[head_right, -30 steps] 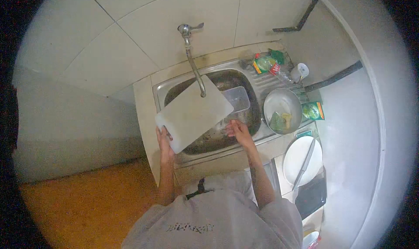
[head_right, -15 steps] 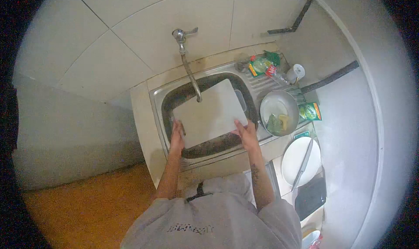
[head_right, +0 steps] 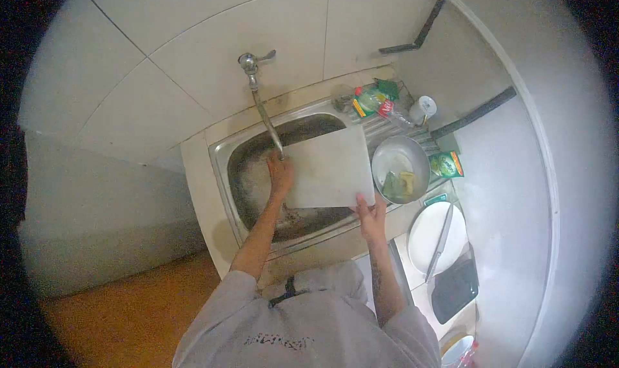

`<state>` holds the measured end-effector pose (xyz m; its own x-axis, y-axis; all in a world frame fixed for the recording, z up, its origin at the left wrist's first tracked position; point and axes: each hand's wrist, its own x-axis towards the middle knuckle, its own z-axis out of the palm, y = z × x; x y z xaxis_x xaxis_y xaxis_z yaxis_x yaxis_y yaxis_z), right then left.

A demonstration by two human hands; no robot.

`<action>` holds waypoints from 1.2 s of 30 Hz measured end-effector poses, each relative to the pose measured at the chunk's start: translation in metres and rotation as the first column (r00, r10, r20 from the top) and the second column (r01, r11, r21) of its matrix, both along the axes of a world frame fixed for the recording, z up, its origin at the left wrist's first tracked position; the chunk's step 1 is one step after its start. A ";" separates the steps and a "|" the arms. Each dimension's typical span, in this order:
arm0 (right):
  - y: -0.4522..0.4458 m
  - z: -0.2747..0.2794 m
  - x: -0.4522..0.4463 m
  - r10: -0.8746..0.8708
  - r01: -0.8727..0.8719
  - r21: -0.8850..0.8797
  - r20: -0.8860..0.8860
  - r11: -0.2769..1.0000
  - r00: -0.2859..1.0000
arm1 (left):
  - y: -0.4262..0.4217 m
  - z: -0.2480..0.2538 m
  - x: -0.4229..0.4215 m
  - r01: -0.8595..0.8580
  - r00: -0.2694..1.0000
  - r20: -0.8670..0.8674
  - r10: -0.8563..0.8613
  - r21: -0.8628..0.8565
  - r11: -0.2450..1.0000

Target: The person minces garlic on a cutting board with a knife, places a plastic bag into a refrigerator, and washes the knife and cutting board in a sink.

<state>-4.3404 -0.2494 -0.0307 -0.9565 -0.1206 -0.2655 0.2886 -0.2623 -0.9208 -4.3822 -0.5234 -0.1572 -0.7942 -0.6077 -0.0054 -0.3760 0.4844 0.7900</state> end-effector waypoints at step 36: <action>-0.135 -0.071 -0.013 -0.021 0.022 -0.004 0.110 1.000 0.994 | -0.137 0.132 0.079 0.417 0.903 -0.012 -0.428 0.256 0.872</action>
